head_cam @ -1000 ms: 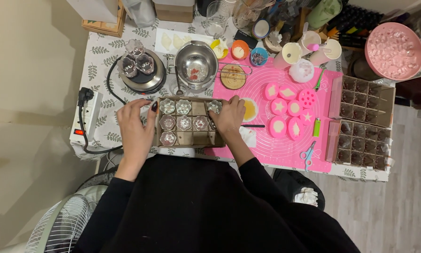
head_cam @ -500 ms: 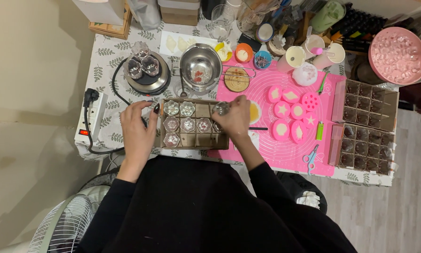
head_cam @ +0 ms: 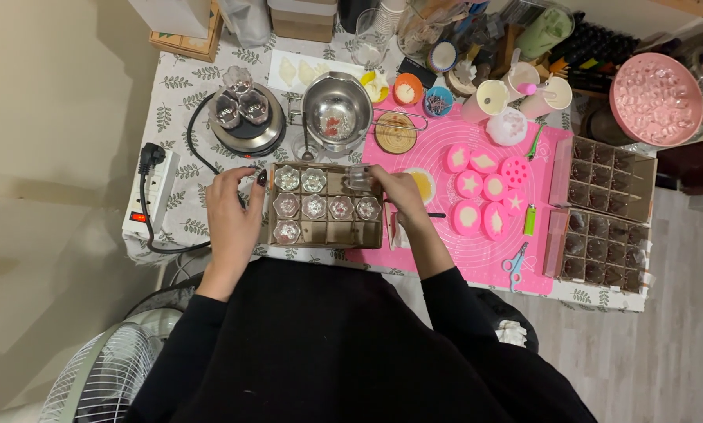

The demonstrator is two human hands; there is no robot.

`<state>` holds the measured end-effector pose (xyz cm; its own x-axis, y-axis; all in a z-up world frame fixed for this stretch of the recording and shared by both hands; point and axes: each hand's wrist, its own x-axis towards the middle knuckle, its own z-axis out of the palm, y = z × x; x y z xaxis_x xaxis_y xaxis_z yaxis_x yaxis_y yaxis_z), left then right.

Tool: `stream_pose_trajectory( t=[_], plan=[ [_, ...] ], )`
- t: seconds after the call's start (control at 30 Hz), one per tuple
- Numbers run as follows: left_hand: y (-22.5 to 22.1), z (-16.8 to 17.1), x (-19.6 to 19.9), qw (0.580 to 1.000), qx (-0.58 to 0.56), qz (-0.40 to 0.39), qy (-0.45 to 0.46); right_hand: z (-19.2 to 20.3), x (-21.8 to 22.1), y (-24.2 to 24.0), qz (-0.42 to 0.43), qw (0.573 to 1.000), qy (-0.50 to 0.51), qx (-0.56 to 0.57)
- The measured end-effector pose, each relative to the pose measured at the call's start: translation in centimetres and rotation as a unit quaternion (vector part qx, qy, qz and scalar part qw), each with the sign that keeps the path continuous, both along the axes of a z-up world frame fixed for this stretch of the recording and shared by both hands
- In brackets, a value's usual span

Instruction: Cleaning small glass jars with a tissue and tweezers as part of candle making.

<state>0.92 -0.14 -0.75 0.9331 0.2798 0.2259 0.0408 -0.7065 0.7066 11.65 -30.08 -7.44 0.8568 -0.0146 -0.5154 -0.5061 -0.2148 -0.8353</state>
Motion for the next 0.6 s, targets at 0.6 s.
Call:
stream_pose_trajectory(
  t=[0.6],
  plan=[
    [-0.8, 0.3, -0.4, 0.989, -0.121, -0.045, 0.069, 11.8, -4.9, 7.4, 0.105, 0.832, -0.503, -0.209]
  ],
)
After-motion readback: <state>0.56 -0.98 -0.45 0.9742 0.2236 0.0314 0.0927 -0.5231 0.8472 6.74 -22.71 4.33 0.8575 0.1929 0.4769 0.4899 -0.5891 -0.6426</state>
